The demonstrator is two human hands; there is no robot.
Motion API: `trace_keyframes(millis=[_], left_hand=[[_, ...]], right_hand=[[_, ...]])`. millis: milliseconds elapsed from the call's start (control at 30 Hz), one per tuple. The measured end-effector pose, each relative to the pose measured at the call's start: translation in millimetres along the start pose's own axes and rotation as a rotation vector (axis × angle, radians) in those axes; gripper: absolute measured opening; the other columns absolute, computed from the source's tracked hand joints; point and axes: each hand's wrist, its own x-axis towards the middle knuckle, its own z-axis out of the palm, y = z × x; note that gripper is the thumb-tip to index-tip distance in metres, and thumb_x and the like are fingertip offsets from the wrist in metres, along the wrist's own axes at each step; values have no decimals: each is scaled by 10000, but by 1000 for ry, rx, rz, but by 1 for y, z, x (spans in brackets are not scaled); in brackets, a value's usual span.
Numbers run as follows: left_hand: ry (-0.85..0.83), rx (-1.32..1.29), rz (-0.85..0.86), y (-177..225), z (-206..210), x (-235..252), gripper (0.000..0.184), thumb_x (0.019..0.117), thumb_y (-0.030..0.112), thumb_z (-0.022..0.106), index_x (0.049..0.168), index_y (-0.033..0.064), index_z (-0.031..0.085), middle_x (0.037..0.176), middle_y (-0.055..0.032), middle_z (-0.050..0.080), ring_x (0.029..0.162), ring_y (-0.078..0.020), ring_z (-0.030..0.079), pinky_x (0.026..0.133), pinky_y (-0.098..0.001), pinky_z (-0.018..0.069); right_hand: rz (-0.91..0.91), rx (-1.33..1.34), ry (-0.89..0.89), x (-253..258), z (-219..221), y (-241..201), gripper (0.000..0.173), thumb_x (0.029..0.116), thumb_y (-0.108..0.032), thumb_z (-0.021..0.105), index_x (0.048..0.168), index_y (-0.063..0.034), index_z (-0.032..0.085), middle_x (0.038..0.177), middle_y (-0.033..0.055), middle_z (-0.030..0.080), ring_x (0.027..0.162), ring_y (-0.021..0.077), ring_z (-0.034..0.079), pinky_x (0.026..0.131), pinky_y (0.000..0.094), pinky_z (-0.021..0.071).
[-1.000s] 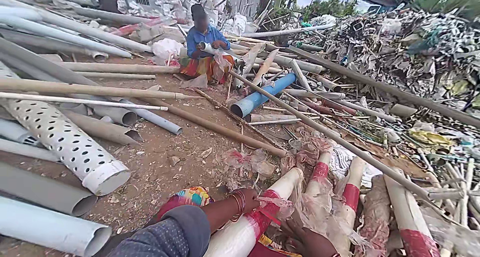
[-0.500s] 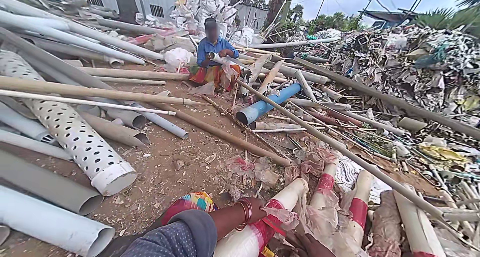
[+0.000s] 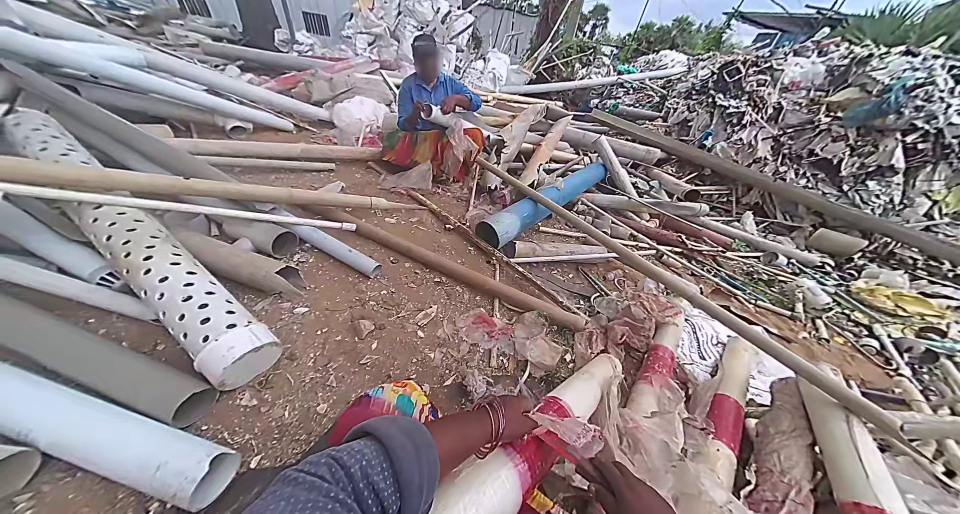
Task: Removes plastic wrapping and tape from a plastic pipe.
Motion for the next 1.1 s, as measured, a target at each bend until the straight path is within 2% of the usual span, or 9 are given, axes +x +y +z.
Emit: trace_keyframes(millis=[100,267,400,567,700,1100], left_hand=[[-11,22,20,2,1,-2,442,1086,303,503,1314,-70,573,1211,-305,641,1116,-412,640,999,-576,466],[9,-70,8,-3,5,4,430,1078,288,520,1321,-63,570,1214,-281,652,1114,-371,657,1014,-544,479],[18,-169,-33,-2,7,3,425,1079,278,518,1345,-52,552,1249,-277,628,1118,-358,642,1002,-530,480],[14,-99,-62,4,7,0,433,1093,268,467,1400,-34,513,1219,-279,629,1024,-357,646,931,-522,492],[-10,-49,-67,6,6,-2,466,1100,279,459,1437,-42,490,1279,-280,632,1154,-377,634,1020,-539,456],[-43,-5,-93,9,6,-3,435,1095,215,460,1445,-43,470,1255,-275,635,1145,-363,631,1028,-521,453]], right_hand=[[-18,-22,-18,3,3,2,518,1090,-334,493,1527,-56,470,1442,281,550,1291,457,577,1066,604,455],[-14,-19,-33,5,1,2,523,1093,-337,487,1533,-56,460,1452,276,545,1297,459,572,1067,609,451],[-9,-27,-62,6,3,1,545,1104,-318,460,1586,-76,384,1472,288,522,1311,468,559,1085,613,434],[4,-24,-106,10,7,2,570,1115,-337,427,1629,-124,302,1473,299,515,1311,478,555,1088,616,429],[19,-2,-132,11,9,3,586,1119,-350,415,1639,-126,267,1461,315,519,1323,492,540,1106,621,408],[17,-20,-132,8,6,-1,579,1121,-328,411,1639,-115,263,1457,309,526,1332,481,538,1110,614,408]])
